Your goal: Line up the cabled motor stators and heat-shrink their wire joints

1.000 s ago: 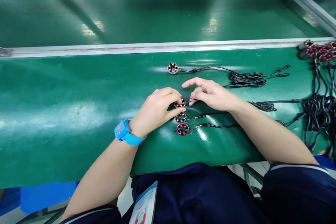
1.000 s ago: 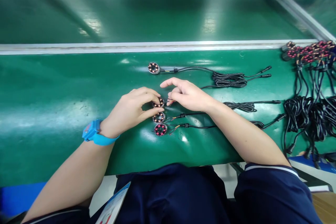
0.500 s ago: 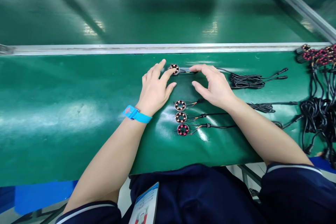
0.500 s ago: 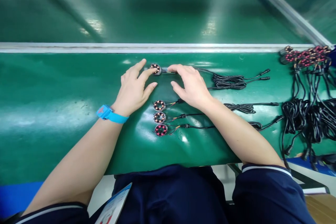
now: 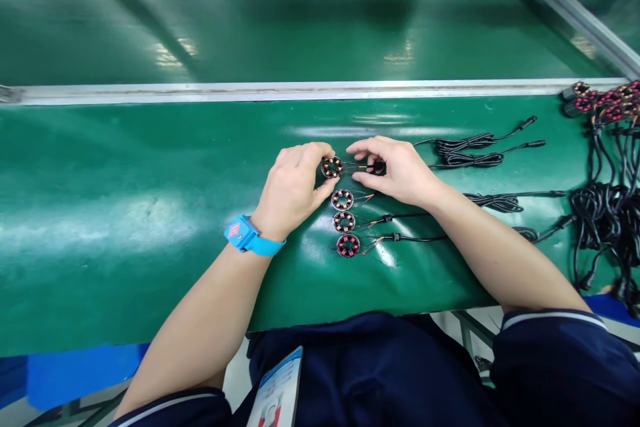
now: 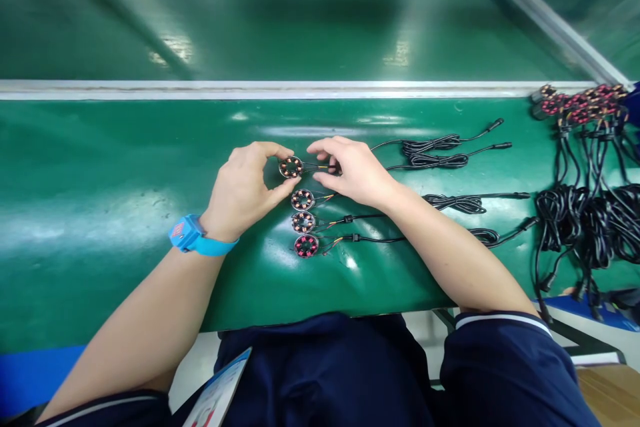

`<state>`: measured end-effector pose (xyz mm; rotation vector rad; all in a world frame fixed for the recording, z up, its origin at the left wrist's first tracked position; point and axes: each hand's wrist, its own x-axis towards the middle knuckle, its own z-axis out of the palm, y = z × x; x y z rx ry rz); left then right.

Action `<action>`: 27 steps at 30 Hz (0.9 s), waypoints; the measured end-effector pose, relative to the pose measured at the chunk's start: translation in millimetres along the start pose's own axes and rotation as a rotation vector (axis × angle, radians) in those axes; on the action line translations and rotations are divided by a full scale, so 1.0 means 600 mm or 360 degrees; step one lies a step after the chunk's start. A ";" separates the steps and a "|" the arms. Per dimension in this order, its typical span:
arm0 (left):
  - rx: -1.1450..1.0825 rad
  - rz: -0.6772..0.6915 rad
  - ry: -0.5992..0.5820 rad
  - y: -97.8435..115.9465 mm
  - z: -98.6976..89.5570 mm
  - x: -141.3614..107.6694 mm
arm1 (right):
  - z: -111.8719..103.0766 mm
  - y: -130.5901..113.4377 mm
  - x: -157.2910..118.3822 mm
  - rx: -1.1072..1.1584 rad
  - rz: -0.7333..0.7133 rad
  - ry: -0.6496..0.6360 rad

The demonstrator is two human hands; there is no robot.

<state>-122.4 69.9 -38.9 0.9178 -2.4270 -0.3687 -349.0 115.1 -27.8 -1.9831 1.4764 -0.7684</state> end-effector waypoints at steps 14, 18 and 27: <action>-0.0137 0.0126 0.0058 0.014 -0.002 0.000 | -0.005 -0.002 0.006 0.1017 0.0391 -0.0097; -0.0333 0.0018 -0.0034 0.010 -0.007 0.004 | 0.005 0.002 0.005 0.0956 0.0418 -0.0083; -0.0500 0.0001 -0.0445 -0.004 -0.026 0.001 | -0.128 -0.006 -0.030 -0.0328 0.0183 -0.0123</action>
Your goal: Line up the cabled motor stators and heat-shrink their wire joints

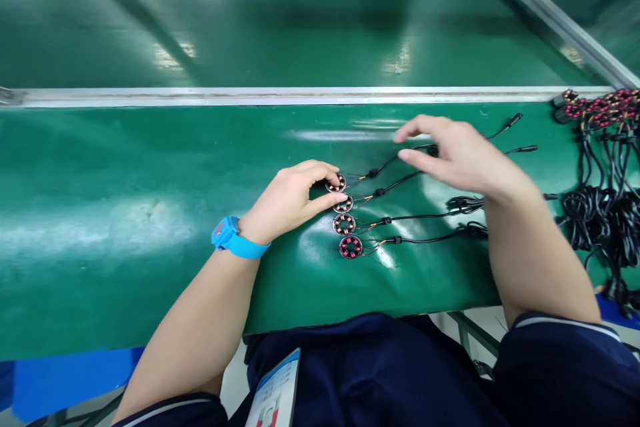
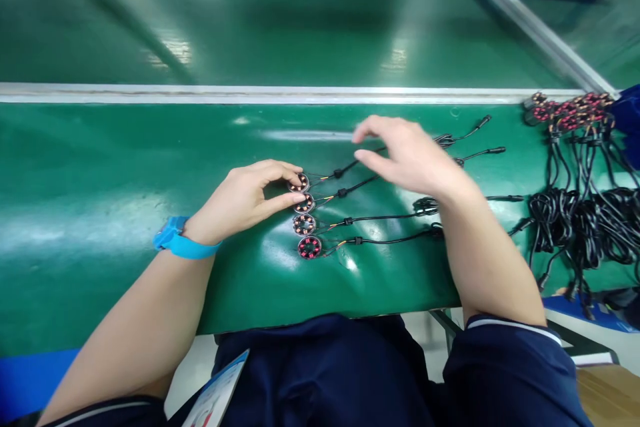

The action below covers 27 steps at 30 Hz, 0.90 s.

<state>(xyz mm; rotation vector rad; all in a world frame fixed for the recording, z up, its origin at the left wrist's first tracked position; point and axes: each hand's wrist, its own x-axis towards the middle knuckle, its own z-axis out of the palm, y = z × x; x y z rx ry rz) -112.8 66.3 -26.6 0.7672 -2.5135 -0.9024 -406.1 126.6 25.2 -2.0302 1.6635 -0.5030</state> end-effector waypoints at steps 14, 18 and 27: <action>0.0036 -0.0003 -0.0014 0.015 0.008 0.000 | -0.091 0.168 -0.167 -0.0394 0.0410 -0.0351; 0.0050 -0.0009 -0.0040 0.010 0.011 0.001 | -0.089 0.171 -0.191 -0.0301 0.0408 -0.0248; 0.0244 0.0171 -0.0272 0.056 -0.021 -0.023 | -0.086 0.112 -0.227 -0.0354 0.0448 0.0020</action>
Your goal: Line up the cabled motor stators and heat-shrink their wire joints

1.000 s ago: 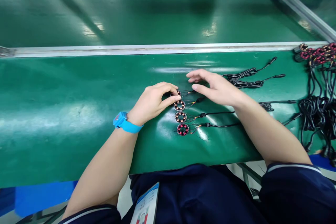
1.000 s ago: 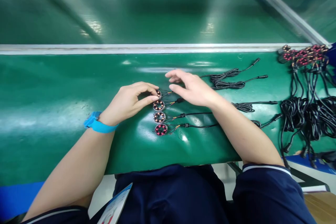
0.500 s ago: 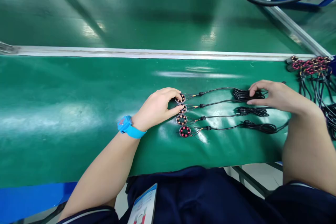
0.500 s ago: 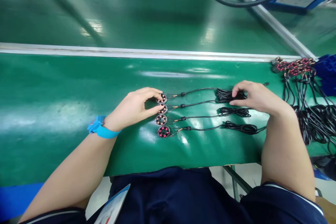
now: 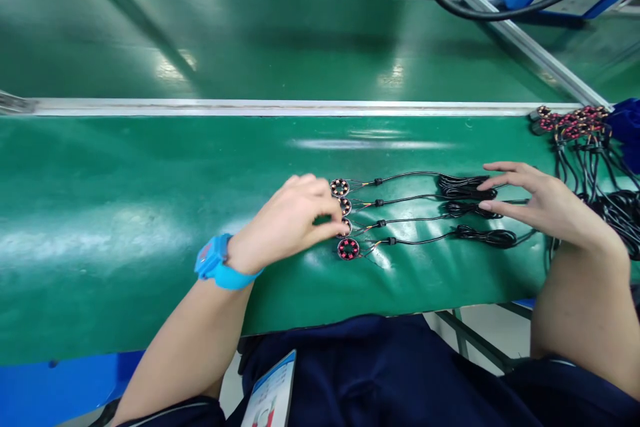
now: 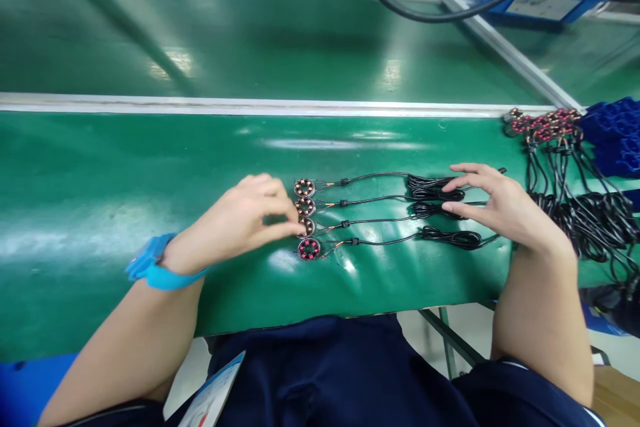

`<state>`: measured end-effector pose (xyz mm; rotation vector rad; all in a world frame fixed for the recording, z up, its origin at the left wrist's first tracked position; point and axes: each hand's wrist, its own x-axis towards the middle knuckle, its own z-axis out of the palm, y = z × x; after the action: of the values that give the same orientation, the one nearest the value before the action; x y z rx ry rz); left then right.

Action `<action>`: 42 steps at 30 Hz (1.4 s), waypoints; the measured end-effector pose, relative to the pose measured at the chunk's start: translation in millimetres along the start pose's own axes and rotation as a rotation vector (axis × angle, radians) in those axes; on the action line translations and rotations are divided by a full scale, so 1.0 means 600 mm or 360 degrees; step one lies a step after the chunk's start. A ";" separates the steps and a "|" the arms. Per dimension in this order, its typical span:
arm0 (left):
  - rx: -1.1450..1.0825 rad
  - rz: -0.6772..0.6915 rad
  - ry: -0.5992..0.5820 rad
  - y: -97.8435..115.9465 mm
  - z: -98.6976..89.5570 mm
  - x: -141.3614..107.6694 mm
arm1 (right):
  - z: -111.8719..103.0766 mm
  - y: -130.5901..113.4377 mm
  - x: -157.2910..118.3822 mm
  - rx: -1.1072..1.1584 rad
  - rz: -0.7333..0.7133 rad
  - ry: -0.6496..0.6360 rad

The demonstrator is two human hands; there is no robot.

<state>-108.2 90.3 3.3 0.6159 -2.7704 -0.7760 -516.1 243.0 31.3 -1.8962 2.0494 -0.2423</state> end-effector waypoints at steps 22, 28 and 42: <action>0.0294 0.0105 0.0055 0.046 0.026 -0.005 | 0.015 -0.032 -0.111 -0.0079 0.0125 0.0047; 0.0434 0.0136 0.0170 0.048 0.045 0.002 | 0.021 -0.047 -0.099 -0.0058 0.0163 -0.0003; 0.0373 0.0106 0.0085 0.041 0.040 0.001 | 0.029 -0.043 -0.112 -0.0049 0.0164 -0.0035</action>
<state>-123.9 119.9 -3.7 0.5710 -2.8380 -0.4179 -482.1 308.6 32.9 -1.7961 2.1404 -0.1649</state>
